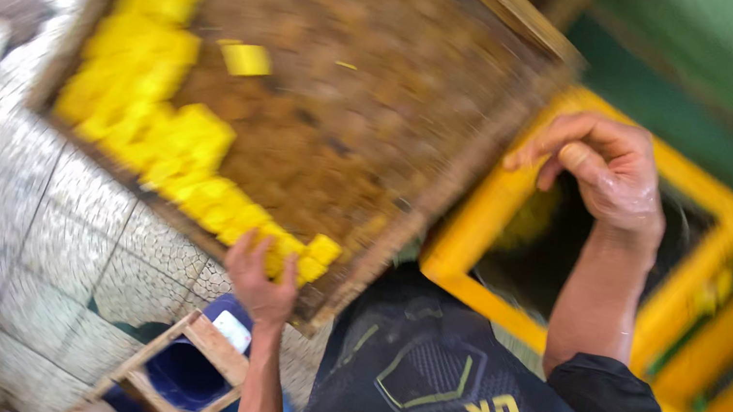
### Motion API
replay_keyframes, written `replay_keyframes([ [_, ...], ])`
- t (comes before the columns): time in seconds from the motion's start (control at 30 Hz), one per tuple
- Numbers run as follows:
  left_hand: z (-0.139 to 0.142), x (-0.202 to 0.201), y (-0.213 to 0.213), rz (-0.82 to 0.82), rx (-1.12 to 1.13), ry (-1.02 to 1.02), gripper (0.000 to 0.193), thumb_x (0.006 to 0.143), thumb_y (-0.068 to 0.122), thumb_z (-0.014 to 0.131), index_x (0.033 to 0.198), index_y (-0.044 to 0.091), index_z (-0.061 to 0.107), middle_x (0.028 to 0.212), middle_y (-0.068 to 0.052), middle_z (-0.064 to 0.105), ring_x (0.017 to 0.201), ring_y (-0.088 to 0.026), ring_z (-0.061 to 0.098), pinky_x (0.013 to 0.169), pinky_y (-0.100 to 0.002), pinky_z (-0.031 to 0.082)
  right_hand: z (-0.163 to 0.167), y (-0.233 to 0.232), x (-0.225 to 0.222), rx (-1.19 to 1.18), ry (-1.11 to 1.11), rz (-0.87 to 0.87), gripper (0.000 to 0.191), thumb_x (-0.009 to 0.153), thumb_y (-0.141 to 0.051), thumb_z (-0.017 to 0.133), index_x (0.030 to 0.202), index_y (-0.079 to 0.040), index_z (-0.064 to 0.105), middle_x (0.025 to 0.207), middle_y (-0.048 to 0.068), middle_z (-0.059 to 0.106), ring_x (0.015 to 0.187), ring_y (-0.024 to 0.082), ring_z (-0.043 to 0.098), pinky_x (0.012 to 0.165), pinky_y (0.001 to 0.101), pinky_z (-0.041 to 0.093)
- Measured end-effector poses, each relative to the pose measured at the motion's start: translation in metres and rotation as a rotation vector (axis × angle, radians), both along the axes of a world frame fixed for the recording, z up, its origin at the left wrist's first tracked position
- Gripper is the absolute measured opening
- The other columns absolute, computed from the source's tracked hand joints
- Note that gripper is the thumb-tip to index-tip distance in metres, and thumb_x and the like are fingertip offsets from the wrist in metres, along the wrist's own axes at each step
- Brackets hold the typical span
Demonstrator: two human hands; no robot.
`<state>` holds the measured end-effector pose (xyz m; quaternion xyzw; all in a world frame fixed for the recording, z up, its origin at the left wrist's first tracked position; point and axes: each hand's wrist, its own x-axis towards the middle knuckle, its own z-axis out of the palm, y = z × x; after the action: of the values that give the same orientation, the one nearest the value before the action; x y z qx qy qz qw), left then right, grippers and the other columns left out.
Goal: The person picks up yellow tofu cubes from a woven bamboo tray and places them by hand into a yellow-framed container beside the tray, working around the tray until it is mostly emptied. They occasionally gather several cubes in one hand before dropping them into the container.
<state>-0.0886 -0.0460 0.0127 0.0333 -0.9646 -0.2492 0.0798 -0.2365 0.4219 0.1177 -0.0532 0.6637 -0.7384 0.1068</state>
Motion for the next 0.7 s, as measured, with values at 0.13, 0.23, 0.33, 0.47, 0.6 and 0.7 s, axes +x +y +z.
replay_keyframes([
  [0.13, 0.016, -0.017, -0.007, 0.018, 0.054, 0.058, 0.047, 0.080, 0.028, 0.082, 0.119, 0.007, 0.067, 0.139, -0.016, 0.057, 0.134, -0.039, 0.048, 0.113, -0.051, 0.037, -0.023, -0.149, -0.148, 0.083, 0.061, -0.066, 0.038, 0.108, -0.027, 0.063, 0.139, -0.006, 0.059, 0.123, 0.007, 0.072, 0.095, 0.014, 0.077, 0.071, 0.0263, 0.059],
  [0.23, 0.027, -0.023, -0.015, 0.013, 0.096, 0.073, 0.047, 0.080, 0.029, 0.081, 0.118, 0.008, 0.066, 0.138, -0.016, 0.057, 0.133, -0.039, 0.049, 0.111, -0.050, 0.038, -0.065, -0.253, -0.264, 0.334, 0.125, -0.238, 0.040, 0.101, -0.035, 0.073, 0.130, -0.008, 0.067, 0.109, 0.004, 0.071, 0.085, 0.014, 0.075, 0.070, 0.0290, 0.055],
  [0.33, 0.033, -0.028, -0.020, 0.038, 0.090, 0.084, 0.044, 0.082, 0.028, 0.081, 0.117, 0.008, 0.066, 0.138, -0.014, 0.057, 0.133, -0.037, 0.049, 0.111, -0.049, 0.039, -0.084, -0.318, -0.336, 0.804, 0.432, -0.481, 0.037, 0.100, -0.036, 0.076, 0.121, -0.006, 0.071, 0.103, 0.010, 0.068, 0.088, 0.028, 0.070, 0.076, 0.0413, 0.055],
  [0.47, 0.033, -0.033, -0.025, 0.058, 0.117, 0.052, 0.042, 0.080, 0.026, 0.079, 0.115, 0.007, 0.066, 0.138, -0.014, 0.057, 0.132, -0.036, 0.049, 0.108, -0.047, 0.039, -0.078, -0.363, -0.359, 1.294, 0.489, -0.658, 0.024, 0.082, -0.036, 0.074, 0.091, -0.013, 0.073, 0.106, 0.012, 0.065, 0.099, 0.037, 0.063, 0.075, 0.0542, 0.048],
  [0.6, 0.033, -0.035, -0.031, 0.041, 0.113, 0.045, 0.036, 0.084, 0.024, 0.077, 0.115, 0.008, 0.067, 0.137, -0.013, 0.057, 0.132, -0.034, 0.049, 0.109, -0.046, 0.039, -0.070, -0.378, -0.355, 0.772, 0.424, -0.550, 0.025, 0.089, -0.022, 0.068, 0.107, -0.007, 0.062, 0.104, 0.010, 0.063, 0.099, 0.032, 0.061, 0.089, 0.0458, 0.049],
  [0.7, 0.033, -0.034, -0.036, 0.041, 0.126, 0.036, 0.035, 0.084, 0.023, 0.076, 0.115, 0.008, 0.067, 0.137, -0.013, 0.057, 0.132, -0.034, 0.049, 0.109, -0.045, 0.039, -0.069, -0.384, -0.350, 0.713, 0.410, -0.449, 0.024, 0.090, -0.024, 0.068, 0.104, -0.007, 0.058, 0.100, 0.011, 0.061, 0.095, 0.030, 0.061, 0.086, 0.0457, 0.049],
])
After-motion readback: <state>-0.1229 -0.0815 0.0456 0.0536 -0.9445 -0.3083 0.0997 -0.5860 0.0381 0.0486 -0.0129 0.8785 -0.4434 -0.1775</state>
